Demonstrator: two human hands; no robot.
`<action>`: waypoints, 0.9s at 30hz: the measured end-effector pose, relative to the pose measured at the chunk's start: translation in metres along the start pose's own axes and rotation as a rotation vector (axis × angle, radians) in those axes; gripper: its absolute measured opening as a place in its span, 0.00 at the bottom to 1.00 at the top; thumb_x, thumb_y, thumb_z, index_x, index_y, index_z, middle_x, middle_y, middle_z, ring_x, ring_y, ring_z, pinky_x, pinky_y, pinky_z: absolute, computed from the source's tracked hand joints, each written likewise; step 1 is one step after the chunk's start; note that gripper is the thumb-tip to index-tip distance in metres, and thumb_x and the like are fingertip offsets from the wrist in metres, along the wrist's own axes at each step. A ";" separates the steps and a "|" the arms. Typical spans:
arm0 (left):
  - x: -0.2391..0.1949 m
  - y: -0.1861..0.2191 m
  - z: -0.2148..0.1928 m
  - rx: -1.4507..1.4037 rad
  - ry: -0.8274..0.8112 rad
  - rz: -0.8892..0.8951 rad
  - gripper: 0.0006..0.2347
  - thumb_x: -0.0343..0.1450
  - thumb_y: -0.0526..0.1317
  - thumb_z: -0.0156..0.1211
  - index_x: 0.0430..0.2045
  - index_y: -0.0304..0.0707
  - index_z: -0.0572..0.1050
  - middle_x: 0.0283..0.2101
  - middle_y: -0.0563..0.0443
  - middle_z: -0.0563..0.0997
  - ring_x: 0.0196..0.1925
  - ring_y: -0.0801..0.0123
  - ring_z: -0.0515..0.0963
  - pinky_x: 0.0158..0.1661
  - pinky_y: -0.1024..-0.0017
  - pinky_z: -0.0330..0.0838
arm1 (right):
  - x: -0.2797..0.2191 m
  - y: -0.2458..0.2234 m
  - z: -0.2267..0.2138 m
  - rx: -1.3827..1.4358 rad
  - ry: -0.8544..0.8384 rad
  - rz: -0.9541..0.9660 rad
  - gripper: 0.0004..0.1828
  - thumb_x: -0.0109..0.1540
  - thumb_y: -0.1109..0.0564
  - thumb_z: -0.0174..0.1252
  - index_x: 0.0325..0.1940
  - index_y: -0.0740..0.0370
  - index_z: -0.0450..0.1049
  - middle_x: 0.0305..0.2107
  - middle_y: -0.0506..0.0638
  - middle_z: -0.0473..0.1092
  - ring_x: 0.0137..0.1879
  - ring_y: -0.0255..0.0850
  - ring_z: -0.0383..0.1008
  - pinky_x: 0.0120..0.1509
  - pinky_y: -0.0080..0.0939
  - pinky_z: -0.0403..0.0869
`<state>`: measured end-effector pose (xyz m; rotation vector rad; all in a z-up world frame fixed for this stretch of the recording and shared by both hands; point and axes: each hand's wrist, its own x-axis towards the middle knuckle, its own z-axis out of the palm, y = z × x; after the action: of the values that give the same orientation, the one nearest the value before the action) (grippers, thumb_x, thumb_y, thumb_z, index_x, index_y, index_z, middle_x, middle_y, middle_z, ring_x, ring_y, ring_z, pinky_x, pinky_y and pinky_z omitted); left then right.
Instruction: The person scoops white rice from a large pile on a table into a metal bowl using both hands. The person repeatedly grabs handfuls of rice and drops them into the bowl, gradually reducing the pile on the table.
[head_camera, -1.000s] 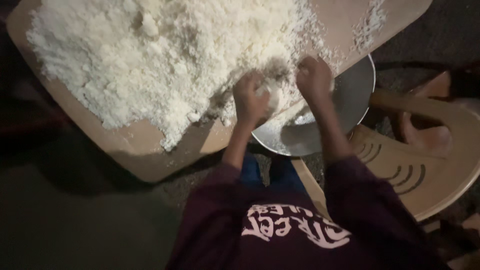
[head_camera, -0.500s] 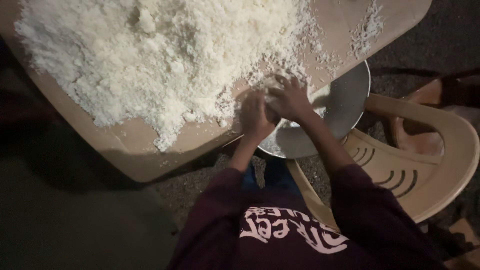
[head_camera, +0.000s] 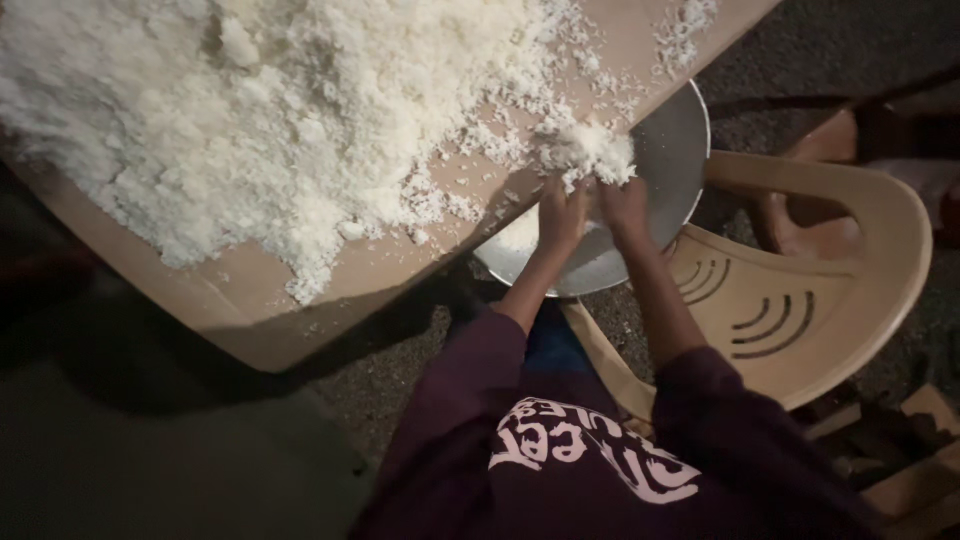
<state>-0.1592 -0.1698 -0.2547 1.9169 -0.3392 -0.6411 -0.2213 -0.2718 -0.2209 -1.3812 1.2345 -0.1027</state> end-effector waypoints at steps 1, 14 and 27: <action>-0.005 -0.003 0.015 -0.139 -0.034 -0.090 0.25 0.79 0.54 0.51 0.66 0.34 0.65 0.65 0.33 0.69 0.69 0.46 0.69 0.68 0.58 0.63 | -0.004 0.002 0.001 0.009 0.027 0.009 0.22 0.67 0.46 0.56 0.55 0.65 0.76 0.37 0.53 0.74 0.40 0.44 0.69 0.43 0.49 0.70; -0.020 -0.016 0.060 -0.728 -0.342 -0.792 0.32 0.73 0.63 0.44 0.65 0.37 0.65 0.69 0.31 0.67 0.68 0.45 0.67 0.64 0.48 0.61 | -0.010 0.020 -0.004 0.360 -0.013 0.274 0.33 0.66 0.38 0.45 0.65 0.64 0.59 0.58 0.63 0.61 0.61 0.53 0.63 0.61 0.53 0.65; -0.025 0.026 -0.065 0.065 -0.409 -0.261 0.26 0.70 0.47 0.66 0.60 0.33 0.71 0.56 0.34 0.77 0.45 0.53 0.80 0.48 0.58 0.75 | 0.005 -0.082 -0.041 -1.019 0.088 -0.659 0.27 0.45 0.61 0.69 0.50 0.60 0.84 0.43 0.70 0.75 0.47 0.67 0.76 0.49 0.63 0.73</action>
<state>-0.1406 -0.1191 -0.2036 1.8999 -0.3715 -1.2153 -0.1999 -0.3267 -0.1500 -2.6654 0.8475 0.0235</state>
